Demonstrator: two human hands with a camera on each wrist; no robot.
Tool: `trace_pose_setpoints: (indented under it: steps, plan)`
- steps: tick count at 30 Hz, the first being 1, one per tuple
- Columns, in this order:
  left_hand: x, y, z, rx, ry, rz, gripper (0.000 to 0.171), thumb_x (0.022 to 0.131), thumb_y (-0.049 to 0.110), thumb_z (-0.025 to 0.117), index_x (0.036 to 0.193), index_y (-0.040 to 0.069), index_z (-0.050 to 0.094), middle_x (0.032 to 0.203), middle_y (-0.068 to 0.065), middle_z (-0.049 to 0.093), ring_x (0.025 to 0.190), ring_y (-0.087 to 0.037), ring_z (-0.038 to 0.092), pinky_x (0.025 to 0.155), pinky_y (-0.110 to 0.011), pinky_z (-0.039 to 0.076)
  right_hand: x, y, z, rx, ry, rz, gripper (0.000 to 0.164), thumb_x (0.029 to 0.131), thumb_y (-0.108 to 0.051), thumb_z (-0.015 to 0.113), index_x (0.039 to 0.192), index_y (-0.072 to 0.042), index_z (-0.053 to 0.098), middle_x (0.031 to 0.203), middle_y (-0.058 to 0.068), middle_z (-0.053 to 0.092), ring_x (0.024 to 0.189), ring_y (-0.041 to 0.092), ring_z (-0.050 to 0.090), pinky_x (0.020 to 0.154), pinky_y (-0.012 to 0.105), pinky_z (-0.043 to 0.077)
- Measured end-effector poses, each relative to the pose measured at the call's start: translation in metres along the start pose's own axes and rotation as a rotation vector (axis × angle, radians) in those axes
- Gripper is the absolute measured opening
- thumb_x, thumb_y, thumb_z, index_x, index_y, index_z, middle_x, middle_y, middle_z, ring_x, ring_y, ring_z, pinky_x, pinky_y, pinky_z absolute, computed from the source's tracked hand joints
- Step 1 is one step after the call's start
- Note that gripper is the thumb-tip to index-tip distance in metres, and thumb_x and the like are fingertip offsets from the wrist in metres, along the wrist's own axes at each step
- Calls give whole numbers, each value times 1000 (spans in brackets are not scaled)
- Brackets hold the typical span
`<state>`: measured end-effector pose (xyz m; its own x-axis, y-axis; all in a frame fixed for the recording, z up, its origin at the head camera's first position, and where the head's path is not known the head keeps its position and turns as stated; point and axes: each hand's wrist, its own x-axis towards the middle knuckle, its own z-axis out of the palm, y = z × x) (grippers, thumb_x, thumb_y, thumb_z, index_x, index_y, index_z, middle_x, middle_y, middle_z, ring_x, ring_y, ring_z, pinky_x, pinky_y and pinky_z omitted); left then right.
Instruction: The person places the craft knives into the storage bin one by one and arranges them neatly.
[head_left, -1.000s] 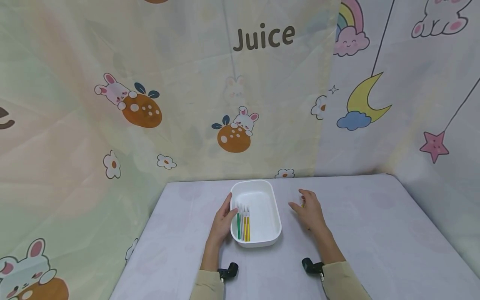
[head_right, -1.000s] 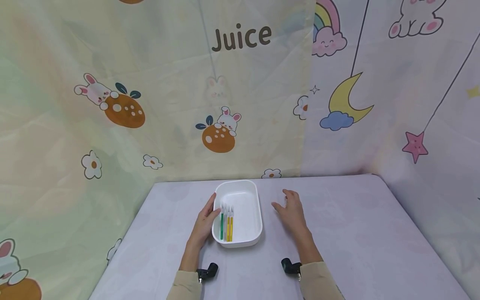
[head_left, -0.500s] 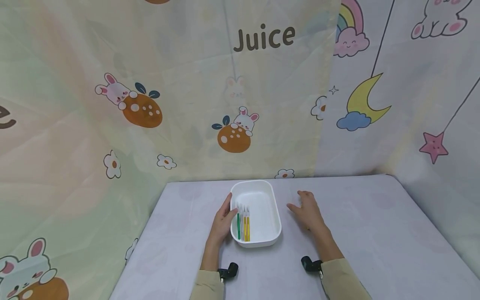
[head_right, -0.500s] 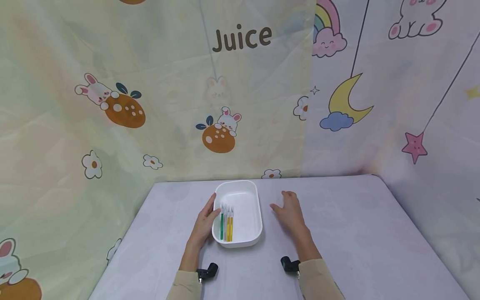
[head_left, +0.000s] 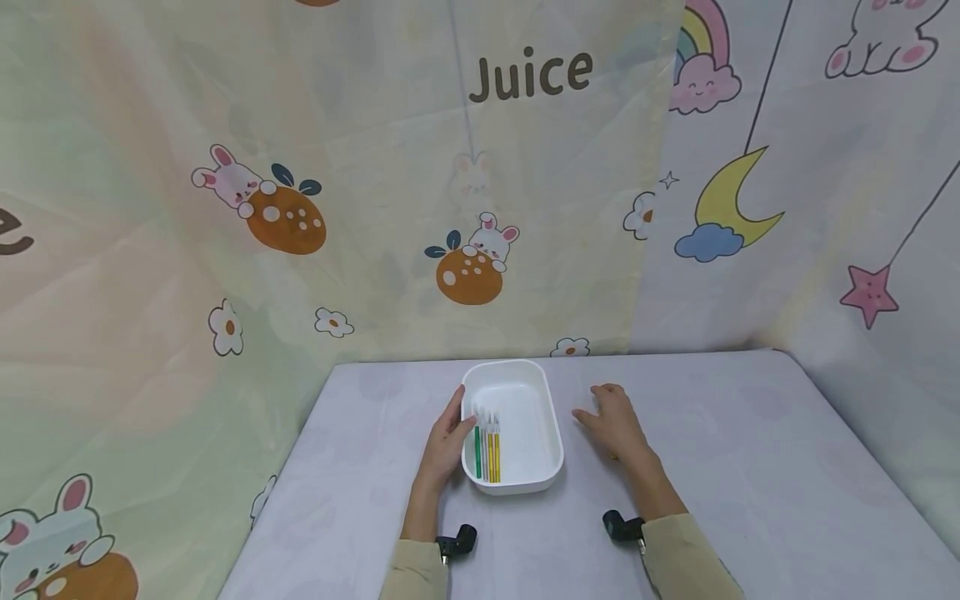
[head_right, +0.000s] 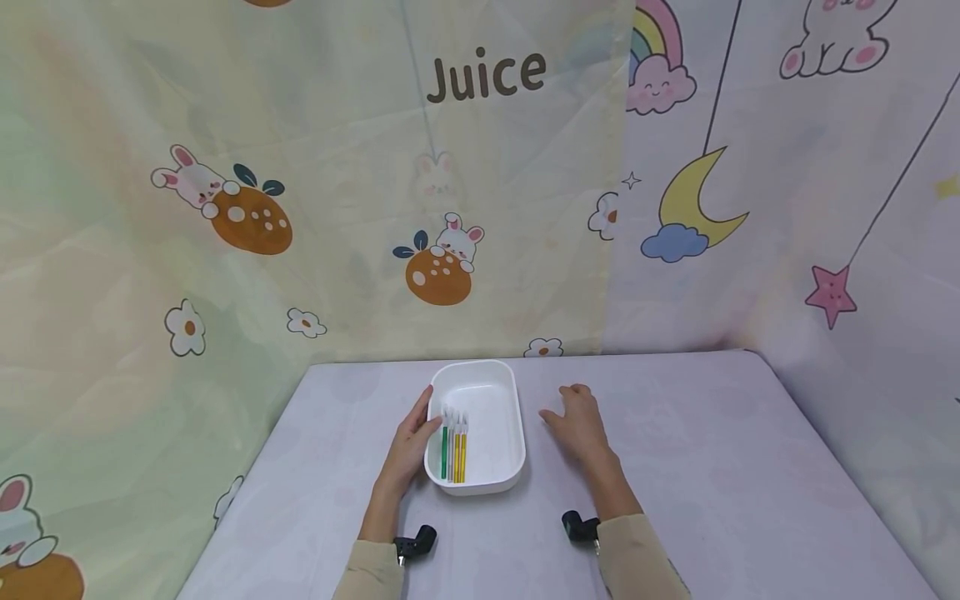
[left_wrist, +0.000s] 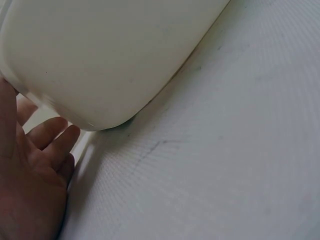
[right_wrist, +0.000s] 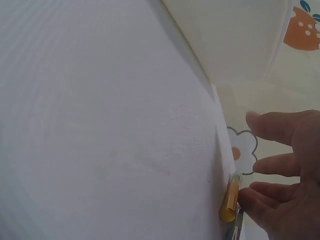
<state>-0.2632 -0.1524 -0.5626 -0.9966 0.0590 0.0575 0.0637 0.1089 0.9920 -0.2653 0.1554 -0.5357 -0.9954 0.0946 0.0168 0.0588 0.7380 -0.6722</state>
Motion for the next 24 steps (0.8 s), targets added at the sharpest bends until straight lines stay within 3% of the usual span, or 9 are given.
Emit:
trace_pose_setpoints:
  steps: [10, 24]
  plan:
    - [0, 0, 2, 22, 20, -12, 61, 105, 20, 58, 161, 36, 38, 168, 16, 31, 160, -11, 23, 131, -44, 19, 2, 1, 5, -104, -44, -75, 65, 95, -29, 75, 142, 12, 54, 145, 36, 50, 135, 53, 48, 111, 64, 47]
    - [0, 1, 0, 35, -1, 9, 62, 106, 18, 56, 163, 30, 35, 170, 12, 29, 160, -12, 22, 131, -41, 20, 1, 0, 9, -104, -65, -35, 70, 95, -30, 74, 145, 13, 51, 148, 35, 44, 137, 50, 40, 114, 65, 42]
